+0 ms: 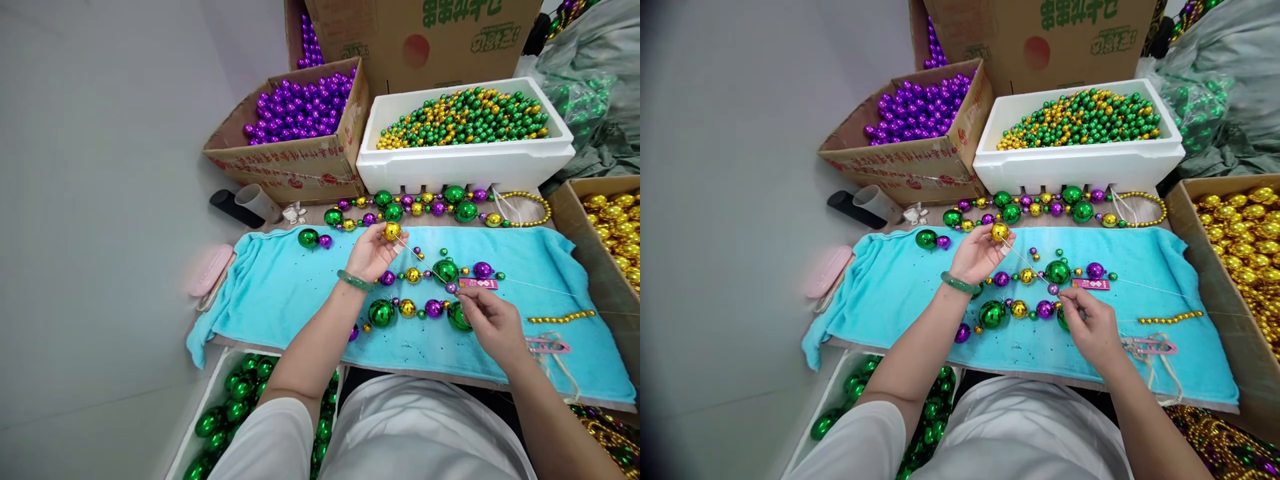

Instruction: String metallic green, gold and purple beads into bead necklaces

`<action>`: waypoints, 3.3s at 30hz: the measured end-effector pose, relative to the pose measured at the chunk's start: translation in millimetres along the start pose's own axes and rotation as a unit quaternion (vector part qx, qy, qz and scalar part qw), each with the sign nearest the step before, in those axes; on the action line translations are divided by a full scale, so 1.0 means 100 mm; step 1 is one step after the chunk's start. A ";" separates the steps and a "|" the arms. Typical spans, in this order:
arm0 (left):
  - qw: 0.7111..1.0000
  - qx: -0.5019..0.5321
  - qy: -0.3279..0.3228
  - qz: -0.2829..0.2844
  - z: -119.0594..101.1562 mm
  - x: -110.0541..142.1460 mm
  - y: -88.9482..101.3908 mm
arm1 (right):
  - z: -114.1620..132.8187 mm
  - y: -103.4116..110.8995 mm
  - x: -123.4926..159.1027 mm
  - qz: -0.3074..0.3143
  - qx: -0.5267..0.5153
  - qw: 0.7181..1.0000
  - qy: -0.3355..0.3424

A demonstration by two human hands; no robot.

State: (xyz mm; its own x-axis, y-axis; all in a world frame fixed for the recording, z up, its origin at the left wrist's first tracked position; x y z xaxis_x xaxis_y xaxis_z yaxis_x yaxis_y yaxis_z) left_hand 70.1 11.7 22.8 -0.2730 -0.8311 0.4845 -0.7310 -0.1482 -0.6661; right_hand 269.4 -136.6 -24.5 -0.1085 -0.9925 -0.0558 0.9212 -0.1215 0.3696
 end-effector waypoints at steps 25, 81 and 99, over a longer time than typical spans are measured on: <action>0.990 -0.056 -0.077 0.108 0.29 0.23 -0.10 | -0.10 -0.03 -0.01 0.002 -0.047 0.998 -0.034; 0.962 -0.163 -0.107 0.189 0.43 -0.04 -0.37 | -0.35 0.33 -0.10 -0.059 -0.102 0.993 -0.029; 0.940 -0.239 -0.086 0.227 0.48 -0.02 -0.35 | -0.33 0.27 -0.17 -0.051 -0.153 0.987 -0.016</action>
State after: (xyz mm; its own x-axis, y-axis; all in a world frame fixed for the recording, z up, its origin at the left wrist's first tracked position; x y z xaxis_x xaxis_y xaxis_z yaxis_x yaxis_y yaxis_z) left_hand 126.3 -6.8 17.7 -0.5503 -0.8306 0.0856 -0.7720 0.4671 -0.4312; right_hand 308.5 -122.7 -44.1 -0.2143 -0.9756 -0.0482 0.9739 -0.2172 0.0664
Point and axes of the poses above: each hand's wrist, its own x-axis away from the middle knuckle, its own y-axis out of the back of the hand, z = x × y, the point moved 1 cm from there along -x, towards the middle knuckle, and after that the axes turned 2 degrees about z, right-handed, at the moved point
